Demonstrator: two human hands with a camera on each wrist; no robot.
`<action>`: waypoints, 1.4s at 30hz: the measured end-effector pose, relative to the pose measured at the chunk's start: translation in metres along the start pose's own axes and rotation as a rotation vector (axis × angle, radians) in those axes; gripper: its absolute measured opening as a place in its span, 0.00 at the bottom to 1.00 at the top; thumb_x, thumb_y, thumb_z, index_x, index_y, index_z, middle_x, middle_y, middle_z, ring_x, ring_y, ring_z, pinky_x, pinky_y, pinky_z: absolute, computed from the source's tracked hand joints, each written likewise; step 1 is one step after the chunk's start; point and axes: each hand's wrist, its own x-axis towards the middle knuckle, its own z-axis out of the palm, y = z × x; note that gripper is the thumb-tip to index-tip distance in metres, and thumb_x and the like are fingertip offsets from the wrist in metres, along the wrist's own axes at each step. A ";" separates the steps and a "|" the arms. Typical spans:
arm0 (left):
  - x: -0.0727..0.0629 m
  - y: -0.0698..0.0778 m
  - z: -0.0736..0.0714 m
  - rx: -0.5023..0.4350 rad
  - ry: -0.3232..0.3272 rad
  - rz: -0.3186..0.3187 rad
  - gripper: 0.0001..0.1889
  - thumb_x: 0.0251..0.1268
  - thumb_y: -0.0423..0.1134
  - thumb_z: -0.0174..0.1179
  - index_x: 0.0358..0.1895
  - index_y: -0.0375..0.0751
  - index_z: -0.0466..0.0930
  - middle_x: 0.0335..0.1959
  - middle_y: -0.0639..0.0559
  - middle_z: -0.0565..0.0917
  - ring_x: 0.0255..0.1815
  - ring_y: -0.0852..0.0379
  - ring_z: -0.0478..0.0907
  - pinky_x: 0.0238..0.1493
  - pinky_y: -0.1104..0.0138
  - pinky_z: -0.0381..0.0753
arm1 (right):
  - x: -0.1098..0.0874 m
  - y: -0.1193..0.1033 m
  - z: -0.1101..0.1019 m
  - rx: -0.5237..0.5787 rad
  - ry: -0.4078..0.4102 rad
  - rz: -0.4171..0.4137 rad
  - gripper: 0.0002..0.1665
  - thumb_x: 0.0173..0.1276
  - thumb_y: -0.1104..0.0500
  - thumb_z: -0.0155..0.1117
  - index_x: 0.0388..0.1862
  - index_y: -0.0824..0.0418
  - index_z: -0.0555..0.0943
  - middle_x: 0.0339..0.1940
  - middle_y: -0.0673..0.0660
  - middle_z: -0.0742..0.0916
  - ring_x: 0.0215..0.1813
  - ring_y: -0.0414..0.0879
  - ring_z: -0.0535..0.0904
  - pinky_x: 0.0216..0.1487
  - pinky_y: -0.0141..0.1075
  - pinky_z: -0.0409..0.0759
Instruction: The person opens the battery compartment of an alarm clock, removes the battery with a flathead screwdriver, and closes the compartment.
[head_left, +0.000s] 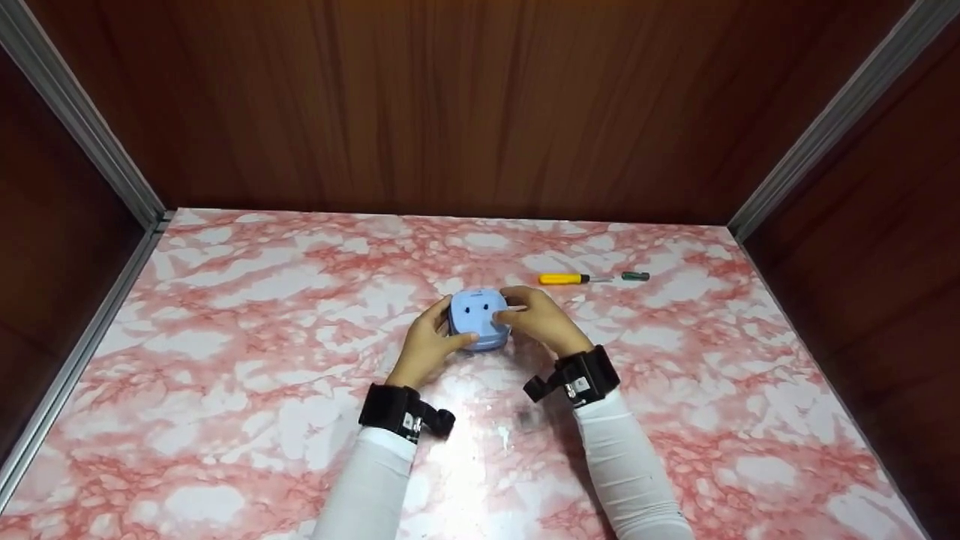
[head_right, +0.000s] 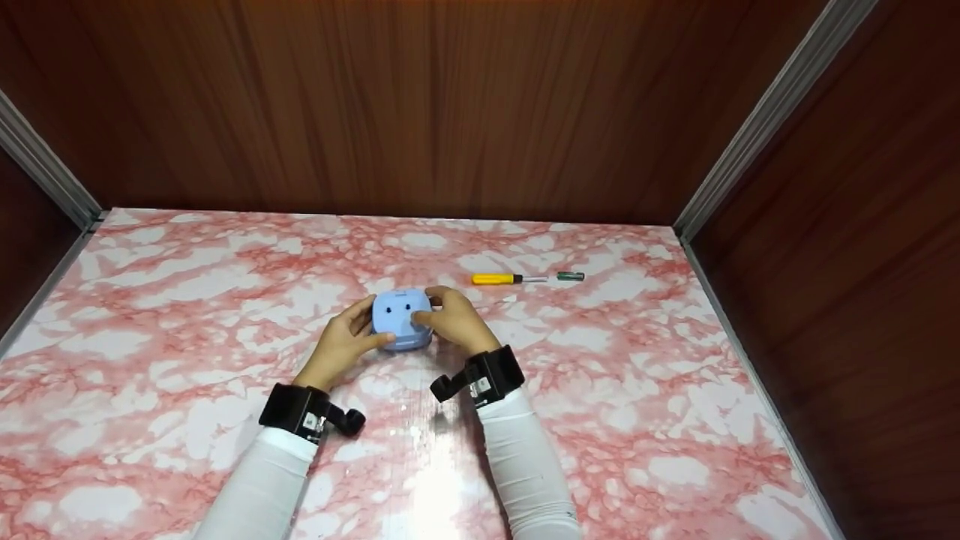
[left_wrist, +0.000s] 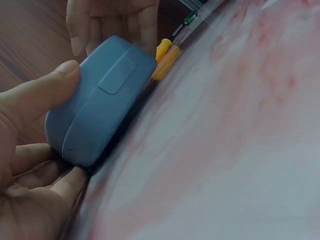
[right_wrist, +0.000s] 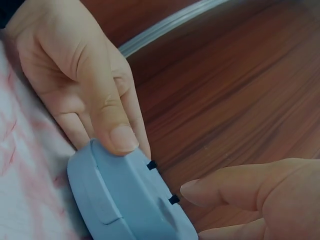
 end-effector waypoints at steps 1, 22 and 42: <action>0.000 0.002 0.000 -0.016 0.002 -0.001 0.46 0.52 0.33 0.73 0.73 0.32 0.55 0.73 0.38 0.59 0.72 0.48 0.59 0.66 0.69 0.66 | 0.000 -0.001 -0.001 0.004 0.001 -0.010 0.36 0.63 0.55 0.67 0.68 0.63 0.70 0.64 0.59 0.77 0.61 0.52 0.75 0.57 0.41 0.77; -0.006 0.042 -0.017 0.152 0.105 0.039 0.29 0.73 0.52 0.51 0.62 0.27 0.72 0.59 0.36 0.77 0.61 0.45 0.73 0.63 0.58 0.71 | -0.025 -0.029 -0.004 0.122 0.081 -0.508 0.28 0.58 0.71 0.70 0.58 0.75 0.76 0.55 0.68 0.81 0.55 0.61 0.79 0.57 0.50 0.77; -0.005 0.043 -0.002 -0.044 0.194 0.257 0.23 0.71 0.36 0.56 0.66 0.30 0.69 0.63 0.36 0.73 0.65 0.45 0.70 0.66 0.63 0.69 | -0.001 -0.004 0.009 0.519 0.220 -0.139 0.30 0.54 0.44 0.75 0.45 0.67 0.84 0.43 0.63 0.86 0.44 0.53 0.84 0.48 0.47 0.83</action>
